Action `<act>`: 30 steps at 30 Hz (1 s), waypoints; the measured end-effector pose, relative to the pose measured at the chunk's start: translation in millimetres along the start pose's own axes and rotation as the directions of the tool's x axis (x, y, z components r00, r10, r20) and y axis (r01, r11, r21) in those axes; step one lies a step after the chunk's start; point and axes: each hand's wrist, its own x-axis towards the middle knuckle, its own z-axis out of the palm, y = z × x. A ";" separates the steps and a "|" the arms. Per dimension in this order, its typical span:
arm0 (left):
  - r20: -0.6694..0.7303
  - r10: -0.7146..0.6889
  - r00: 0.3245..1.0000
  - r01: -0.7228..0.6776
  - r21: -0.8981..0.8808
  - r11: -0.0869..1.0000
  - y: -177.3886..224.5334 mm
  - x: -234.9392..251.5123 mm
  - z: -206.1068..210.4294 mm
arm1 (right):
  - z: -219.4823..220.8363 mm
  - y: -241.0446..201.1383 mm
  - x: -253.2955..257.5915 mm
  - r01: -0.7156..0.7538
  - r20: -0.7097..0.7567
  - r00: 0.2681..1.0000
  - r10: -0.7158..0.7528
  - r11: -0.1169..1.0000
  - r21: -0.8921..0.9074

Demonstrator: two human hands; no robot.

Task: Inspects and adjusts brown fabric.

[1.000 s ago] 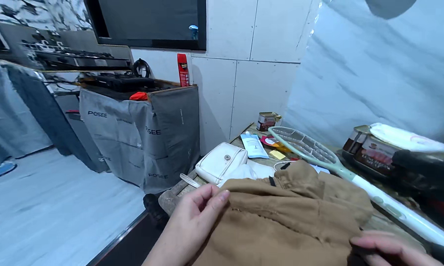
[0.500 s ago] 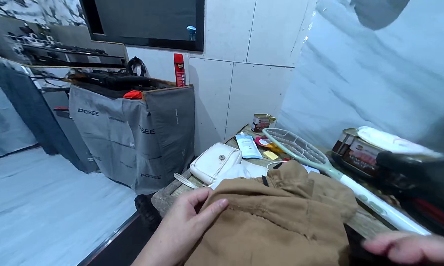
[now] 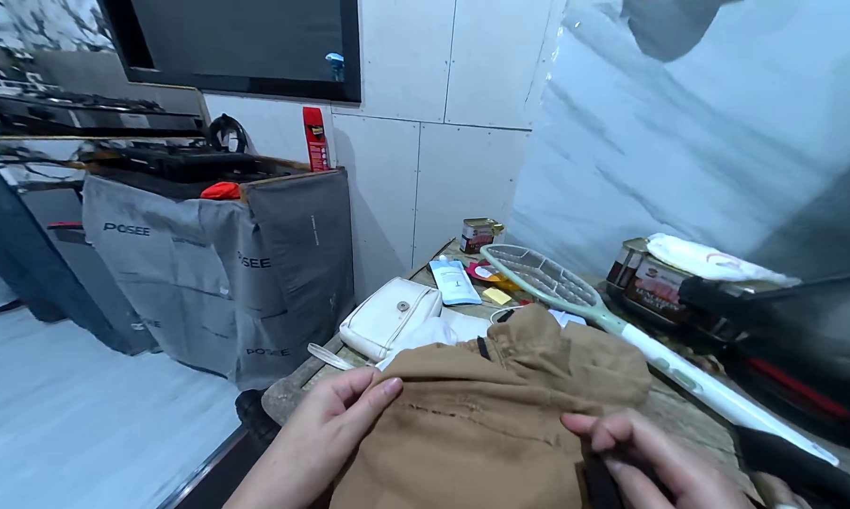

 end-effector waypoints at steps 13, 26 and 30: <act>0.425 0.517 0.743 -0.643 0.668 0.374 38.7 -10.4 59.7 | 19.9 -22.1 4.5 0.126 -0.025 0.991 -0.134 0.971 -0.205; 0.471 0.455 0.756 -0.655 0.562 0.506 34.1 -5.3 46.5 | -35.9 -27.7 2.4 0.210 -0.157 0.968 -0.197 0.975 0.072; 0.465 0.450 0.762 -0.646 0.511 0.567 35.5 -3.6 45.5 | -57.5 -44.5 10.1 0.148 -0.155 0.978 -0.139 0.988 0.046</act>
